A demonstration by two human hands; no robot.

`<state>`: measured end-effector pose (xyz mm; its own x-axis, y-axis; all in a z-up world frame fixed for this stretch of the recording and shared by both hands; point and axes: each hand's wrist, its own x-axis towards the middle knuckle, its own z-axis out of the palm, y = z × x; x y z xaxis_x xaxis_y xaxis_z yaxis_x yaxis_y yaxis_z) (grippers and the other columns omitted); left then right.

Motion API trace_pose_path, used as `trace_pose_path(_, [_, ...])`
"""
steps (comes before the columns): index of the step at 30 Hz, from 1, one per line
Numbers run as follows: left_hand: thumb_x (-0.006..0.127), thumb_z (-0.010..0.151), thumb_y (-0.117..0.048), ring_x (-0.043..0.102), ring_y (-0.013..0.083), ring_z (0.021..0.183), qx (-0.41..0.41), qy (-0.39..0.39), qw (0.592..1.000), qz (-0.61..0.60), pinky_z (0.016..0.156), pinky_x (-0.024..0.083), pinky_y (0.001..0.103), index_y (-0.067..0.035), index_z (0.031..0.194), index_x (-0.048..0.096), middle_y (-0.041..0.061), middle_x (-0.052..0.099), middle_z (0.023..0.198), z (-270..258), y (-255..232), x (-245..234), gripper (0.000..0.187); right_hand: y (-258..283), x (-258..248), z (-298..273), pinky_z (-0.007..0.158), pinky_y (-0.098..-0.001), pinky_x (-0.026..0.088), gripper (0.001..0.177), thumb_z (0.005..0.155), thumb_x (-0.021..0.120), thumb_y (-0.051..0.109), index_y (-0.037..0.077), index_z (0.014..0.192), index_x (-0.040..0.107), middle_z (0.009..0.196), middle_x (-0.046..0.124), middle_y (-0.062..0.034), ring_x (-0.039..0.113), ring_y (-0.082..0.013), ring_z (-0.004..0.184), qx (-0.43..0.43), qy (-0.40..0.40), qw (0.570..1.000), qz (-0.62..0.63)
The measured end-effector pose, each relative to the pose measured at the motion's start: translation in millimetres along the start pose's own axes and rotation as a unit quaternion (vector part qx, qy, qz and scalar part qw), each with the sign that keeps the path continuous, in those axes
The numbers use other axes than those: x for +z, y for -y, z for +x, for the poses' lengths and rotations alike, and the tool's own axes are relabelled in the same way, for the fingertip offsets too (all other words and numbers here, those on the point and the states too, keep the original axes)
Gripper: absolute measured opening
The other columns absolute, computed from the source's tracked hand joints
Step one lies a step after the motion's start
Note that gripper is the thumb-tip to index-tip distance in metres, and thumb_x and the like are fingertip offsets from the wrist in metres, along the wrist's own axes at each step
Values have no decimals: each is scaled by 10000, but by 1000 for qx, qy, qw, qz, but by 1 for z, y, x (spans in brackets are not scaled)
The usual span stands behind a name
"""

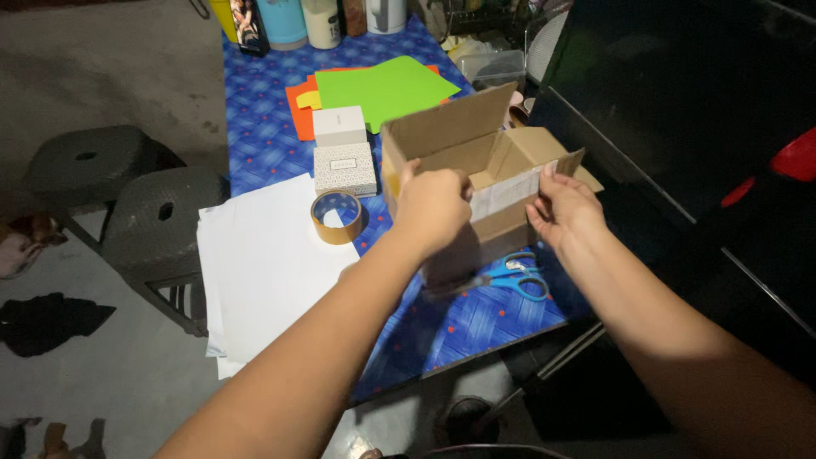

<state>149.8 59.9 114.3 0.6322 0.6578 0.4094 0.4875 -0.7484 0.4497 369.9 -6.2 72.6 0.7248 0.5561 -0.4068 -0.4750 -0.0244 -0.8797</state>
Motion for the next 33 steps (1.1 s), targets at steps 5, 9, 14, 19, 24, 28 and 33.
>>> trace_pose_path(5, [631, 732, -84, 725, 332, 822, 15, 4, 1000, 8, 1173, 267, 569, -119, 842, 756, 157, 742, 768, -6, -4, -3, 170, -4, -3, -7, 827, -419, 555, 178, 917, 745, 220, 133, 1038, 650, 938, 626, 2, 572, -156, 842, -23, -4, 999, -28])
trace_pose_path(9, [646, 744, -70, 719, 353, 836, 24, 5, 1000, 12, 1119, 338, 553, -89, 933, 725, 188, 733, 778, -7, -10, -5, 206, 0, 2, -21, 833, -437, 554, 188, 909, 729, 207, 134, 1063, 651, 958, 632, 0, 583, -173, 878, -50, -22, 998, -16])
trace_pose_path(14, [662, 713, -53, 718, 371, 846, 38, -7, 999, 28, 1075, 388, 538, -61, 992, 696, 209, 728, 796, -13, -17, -9, 281, 5, 14, -25, 818, -487, 546, 270, 934, 736, 331, 114, 1061, 638, 949, 610, -31, 569, -196, 872, -24, -84, 996, 5])
trace_pose_path(19, [660, 703, -42, 721, 367, 848, 46, -15, 999, -8, 1092, 393, 523, -80, 945, 711, 205, 728, 778, -21, -22, -11, 251, 6, 28, 7, 753, -435, 439, 268, 930, 730, 417, 175, 1022, 660, 871, 563, 24, 449, -148, 767, 49, -117, 992, -8])
trace_pose_path(24, [626, 789, -114, 725, 359, 880, 16, 9, 1000, 5, 1090, 397, 522, -82, 974, 716, 204, 739, 819, -16, -22, -11, 209, -2, 21, 38, 699, -403, 463, 190, 983, 638, 408, 221, 959, 617, 812, 542, 38, 431, -131, 680, 59, -62, 996, 7])
trace_pose_path(28, [660, 789, -245, 743, 341, 915, 1, 62, 996, 62, 1100, 398, 489, -24, 1063, 688, 217, 752, 892, 0, -29, -5, 353, -15, 11, 47, 649, -292, 480, 264, 1016, 613, 405, 167, 902, 638, 803, 585, 33, 525, -113, 692, -13, -42, 999, -8])
trace_pose_path(33, [663, 816, -309, 725, 353, 957, 13, 119, 990, 74, 987, 457, 514, -77, 972, 745, 195, 745, 980, 36, -53, 16, 291, -24, 10, 49, 458, -253, 399, 263, 1025, 592, 248, 99, 808, 598, 679, 577, -9, 518, -119, 535, -128, 30, 991, 7])
